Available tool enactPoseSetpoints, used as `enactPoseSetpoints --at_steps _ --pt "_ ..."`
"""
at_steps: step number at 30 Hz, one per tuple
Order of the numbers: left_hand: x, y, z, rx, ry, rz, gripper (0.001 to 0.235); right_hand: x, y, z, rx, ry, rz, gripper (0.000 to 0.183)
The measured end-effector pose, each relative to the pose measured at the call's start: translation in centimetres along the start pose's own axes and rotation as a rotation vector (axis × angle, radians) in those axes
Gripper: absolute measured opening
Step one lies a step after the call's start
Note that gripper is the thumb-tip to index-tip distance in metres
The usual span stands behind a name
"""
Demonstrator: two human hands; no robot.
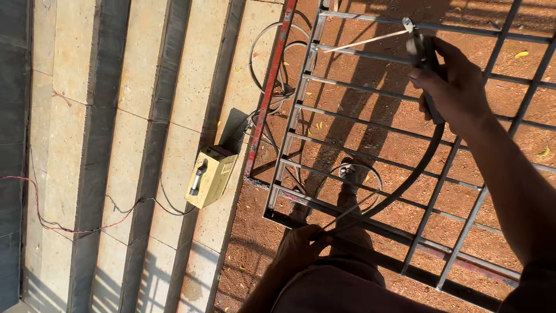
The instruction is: The person welds metal bars onto a frame using an electrode holder and a welding rod, moving along the joints to fuse the metal parts.
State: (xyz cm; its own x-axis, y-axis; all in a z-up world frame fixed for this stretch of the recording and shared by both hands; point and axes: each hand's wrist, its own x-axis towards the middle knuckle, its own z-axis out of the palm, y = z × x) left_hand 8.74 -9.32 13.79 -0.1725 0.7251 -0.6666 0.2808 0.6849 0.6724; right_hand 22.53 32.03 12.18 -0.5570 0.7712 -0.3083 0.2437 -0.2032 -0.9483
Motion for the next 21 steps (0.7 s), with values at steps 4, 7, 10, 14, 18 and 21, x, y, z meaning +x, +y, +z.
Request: enactPoseSetpoints --at_steps 4,7,10,14,18,21 --pt "1.1 0.3 0.6 0.026 0.034 -0.028 0.025 1.3 1.0 -0.9 0.076 0.039 -0.025 0.068" --pt "2.3 0.6 0.4 0.096 -0.029 -0.137 0.025 1.4 1.2 -1.7 0.186 0.102 -0.065 0.067" --pt "3.1 1.4 -0.1 0.127 -0.004 -0.132 0.029 1.1 1.1 -2.3 0.233 0.17 -0.191 0.064" --pt "3.4 3.2 0.3 0.048 -0.03 -0.168 0.027 1.6 3.3 -5.8 0.361 0.259 -0.225 0.043" --pt "4.8 4.0 1.0 -0.031 -0.056 -0.091 0.029 3.6 9.4 -11.6 0.514 0.246 -0.236 0.055" --pt "4.9 3.6 0.8 -0.054 -0.112 -0.137 0.031 3.9 13.3 -13.6 0.476 0.175 -0.29 0.061"
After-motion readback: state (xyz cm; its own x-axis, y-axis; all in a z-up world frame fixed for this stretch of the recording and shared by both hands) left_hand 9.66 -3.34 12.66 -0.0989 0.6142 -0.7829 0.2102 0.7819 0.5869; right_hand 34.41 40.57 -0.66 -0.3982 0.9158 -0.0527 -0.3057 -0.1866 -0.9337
